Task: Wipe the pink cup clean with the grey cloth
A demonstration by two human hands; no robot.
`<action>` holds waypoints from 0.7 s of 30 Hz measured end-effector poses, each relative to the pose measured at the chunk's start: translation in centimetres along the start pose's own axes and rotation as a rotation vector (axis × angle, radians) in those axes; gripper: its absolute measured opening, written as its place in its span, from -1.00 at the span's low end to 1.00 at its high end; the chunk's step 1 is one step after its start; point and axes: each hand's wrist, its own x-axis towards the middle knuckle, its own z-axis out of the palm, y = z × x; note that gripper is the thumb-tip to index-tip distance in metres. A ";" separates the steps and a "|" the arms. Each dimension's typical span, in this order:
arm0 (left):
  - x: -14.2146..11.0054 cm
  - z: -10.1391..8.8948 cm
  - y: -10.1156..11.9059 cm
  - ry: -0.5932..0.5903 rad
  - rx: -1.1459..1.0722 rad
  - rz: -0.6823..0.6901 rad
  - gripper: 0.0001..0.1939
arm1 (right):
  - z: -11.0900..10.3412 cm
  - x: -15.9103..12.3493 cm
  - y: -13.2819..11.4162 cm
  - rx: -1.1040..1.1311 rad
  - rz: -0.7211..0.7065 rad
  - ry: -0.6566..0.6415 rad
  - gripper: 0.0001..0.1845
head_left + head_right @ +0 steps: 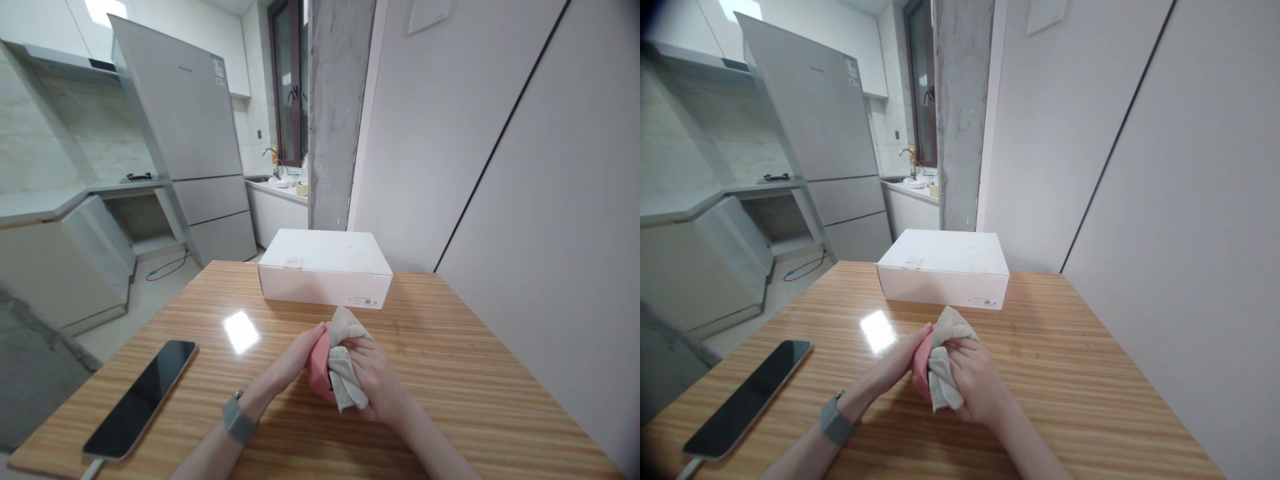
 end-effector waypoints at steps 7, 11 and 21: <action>0.4 0.2 -1.9 -0.124 -0.314 -0.078 -0.52 | -0.8 0.0 0.6 -0.123 0.050 0.013 -0.72; 1.0 0.4 -2.2 -0.068 -0.360 -0.106 -0.50 | 0.1 0.1 0.1 -0.154 -0.001 -0.060 -0.70; 0.5 0.1 -0.3 0.050 -0.089 -0.097 -0.47 | 0.4 0.5 -0.4 -0.102 0.015 -0.051 -0.72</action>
